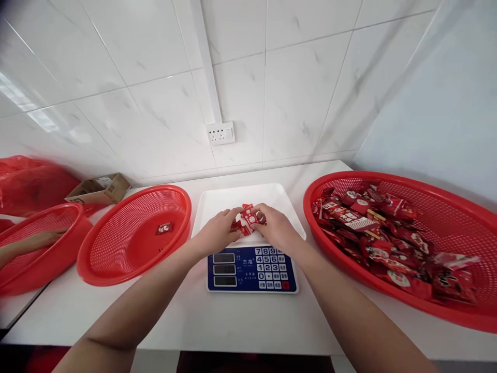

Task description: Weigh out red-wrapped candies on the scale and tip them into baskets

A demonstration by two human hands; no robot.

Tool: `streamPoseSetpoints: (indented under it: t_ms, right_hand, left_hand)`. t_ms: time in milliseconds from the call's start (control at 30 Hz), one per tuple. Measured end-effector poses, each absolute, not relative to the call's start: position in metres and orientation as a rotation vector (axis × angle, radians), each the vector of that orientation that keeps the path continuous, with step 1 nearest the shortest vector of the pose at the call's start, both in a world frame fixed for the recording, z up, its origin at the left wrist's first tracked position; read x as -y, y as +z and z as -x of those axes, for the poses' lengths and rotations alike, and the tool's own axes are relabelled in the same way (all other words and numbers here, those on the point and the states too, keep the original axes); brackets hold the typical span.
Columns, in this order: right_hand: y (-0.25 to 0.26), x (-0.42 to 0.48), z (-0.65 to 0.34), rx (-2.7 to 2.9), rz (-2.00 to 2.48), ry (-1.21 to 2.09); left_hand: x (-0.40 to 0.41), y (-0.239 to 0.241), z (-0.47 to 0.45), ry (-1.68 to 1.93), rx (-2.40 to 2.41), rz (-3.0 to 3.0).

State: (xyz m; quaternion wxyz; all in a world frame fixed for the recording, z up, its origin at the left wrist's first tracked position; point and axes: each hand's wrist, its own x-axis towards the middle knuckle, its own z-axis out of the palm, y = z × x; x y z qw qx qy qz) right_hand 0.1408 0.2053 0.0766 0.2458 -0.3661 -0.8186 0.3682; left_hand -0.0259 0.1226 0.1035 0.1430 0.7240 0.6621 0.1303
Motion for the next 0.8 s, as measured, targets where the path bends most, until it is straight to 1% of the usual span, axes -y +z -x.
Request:
streamPoseSetpoints:
  t_ms: [200,400,567,733,800]
  right_hand:
    - [0.074,-0.206,-0.145,2.169,1.075,1.082]
    - [0.076,-0.205,-0.144,2.165,1.092,1.060]
    - [0.073,-0.209,-0.144,2.180,1.089,1.050]
    - [0.072,-0.213,-0.144,2.179,1.112,0.996]
    - [0.078,-0.211,-0.139,2.168,1.096,0.983]
  left_hand:
    - [-0.117,0.101,0.023,0.476,-1.892,-2.008]
    - [-0.117,0.096,0.019,0.445,-1.893,-2.044]
    - [-0.111,0.100,0.026,0.559,-1.923,-2.027]
    - [-0.078,0.120,0.073,0.870,-2.217,-1.818]
    - [-0.061,0.125,0.097,0.906,-2.390,-1.699]
